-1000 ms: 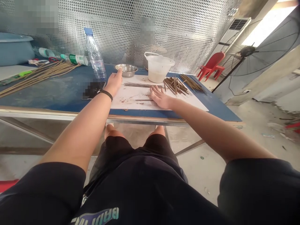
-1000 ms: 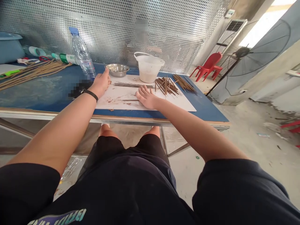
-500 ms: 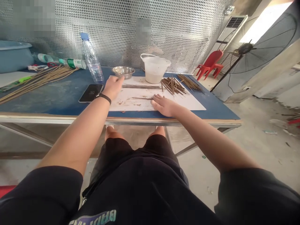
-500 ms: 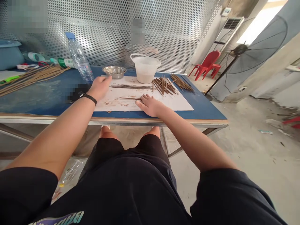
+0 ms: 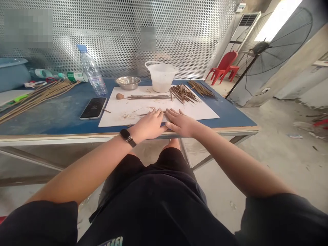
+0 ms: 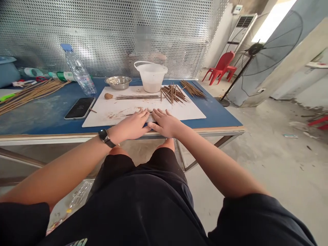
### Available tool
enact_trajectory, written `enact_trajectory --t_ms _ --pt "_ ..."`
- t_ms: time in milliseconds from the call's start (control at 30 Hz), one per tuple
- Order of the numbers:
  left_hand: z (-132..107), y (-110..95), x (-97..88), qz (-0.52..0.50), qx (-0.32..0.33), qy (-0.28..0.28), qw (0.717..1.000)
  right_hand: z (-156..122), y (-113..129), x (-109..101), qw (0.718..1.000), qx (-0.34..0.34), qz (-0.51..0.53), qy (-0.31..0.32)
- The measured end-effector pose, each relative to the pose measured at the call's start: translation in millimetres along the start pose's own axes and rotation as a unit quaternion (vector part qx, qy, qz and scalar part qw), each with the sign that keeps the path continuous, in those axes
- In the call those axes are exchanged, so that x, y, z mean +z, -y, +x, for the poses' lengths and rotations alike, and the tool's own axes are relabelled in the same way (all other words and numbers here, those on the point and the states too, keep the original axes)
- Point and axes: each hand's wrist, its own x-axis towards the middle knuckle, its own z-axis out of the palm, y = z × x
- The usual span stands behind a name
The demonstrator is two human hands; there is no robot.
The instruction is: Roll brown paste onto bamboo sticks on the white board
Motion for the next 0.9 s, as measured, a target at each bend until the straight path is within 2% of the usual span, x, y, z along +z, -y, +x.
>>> enact_trajectory --t_ms 133,367,467,633,700,767,900 --pt "2 -4 1.8 0.005 -0.005 0.006 1.000 1 -3 3 1.000 -0.001 0.006 -0.019" --pt "33 4 -8.7 0.000 -0.042 0.055 0.998 39 -16 -5 0.999 0.034 0.011 -0.018" --pt "27 1 -7.3 0.002 -0.038 0.047 0.998 32 -16 -7 0.999 0.030 0.009 -0.015" --pt "6 -7 2.9 0.009 -0.007 0.022 1.000 -3 -11 -2 1.000 0.011 0.018 -0.023" --pt "3 -9 3.9 0.012 -0.002 0.017 1.000 -8 -10 -1 0.999 0.011 0.019 -0.026" --pt "6 -9 1.7 0.016 -0.011 0.020 1.000 -5 -10 -2 0.999 0.016 0.014 -0.026" --pt "26 -4 -6.2 0.004 -0.035 0.045 0.998 21 -13 -7 0.999 0.035 0.014 -0.034"
